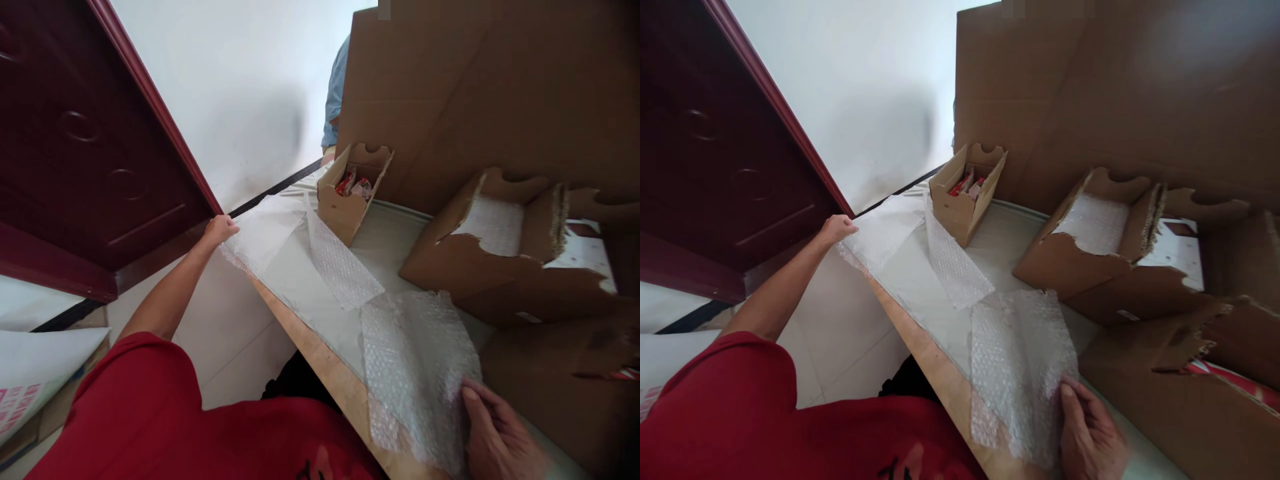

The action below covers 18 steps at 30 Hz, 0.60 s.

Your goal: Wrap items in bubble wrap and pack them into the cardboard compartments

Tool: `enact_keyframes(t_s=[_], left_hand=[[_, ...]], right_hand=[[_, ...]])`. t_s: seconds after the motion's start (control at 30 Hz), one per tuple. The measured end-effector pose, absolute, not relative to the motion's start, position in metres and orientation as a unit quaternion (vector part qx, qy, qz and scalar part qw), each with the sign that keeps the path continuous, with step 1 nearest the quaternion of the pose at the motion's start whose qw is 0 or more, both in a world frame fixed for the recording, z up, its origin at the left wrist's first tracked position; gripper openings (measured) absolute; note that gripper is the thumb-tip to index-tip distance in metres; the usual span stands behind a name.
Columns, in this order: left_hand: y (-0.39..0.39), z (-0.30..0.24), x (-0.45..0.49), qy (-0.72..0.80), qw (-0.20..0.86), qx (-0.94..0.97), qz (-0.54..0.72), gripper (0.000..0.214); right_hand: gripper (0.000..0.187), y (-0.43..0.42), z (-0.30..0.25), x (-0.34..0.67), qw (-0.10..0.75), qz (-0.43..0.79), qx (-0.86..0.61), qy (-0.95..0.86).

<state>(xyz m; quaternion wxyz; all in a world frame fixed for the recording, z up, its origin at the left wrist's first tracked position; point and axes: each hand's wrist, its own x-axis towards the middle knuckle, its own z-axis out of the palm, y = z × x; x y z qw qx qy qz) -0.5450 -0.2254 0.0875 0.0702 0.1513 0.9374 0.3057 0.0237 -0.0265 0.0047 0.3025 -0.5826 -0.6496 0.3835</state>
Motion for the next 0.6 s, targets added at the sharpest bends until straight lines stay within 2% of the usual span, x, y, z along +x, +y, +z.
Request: enact_keyframes(t_s=[0.17, 0.33, 0.4, 0.6], left_hand=[[-0.204, 0.12, -0.521, 0.856, 0.153, 0.206, 0.449, 0.018], [-0.196, 0.121, -0.465, 0.695, 0.303, 0.262, 0.597, 0.032], [-0.197, 0.108, -0.433, 0.692, 0.303, 0.326, 0.569, 0.031], [-0.188, 0.078, -0.37, 0.744, 0.137, 0.518, 0.399, 0.012]], right_hand=[[0.054, -0.029, 0.014, 0.02, 0.278, 0.388, -0.617, -0.626], [0.055, -0.028, 0.013, 0.022, 0.279, 0.389, -0.605, -0.636], [0.052, -0.028, 0.01, 0.024, 0.287, 0.392, -0.597, -0.639], [0.054, -0.025, 0.005, 0.027, 0.265, 0.388, -0.612, -0.636]])
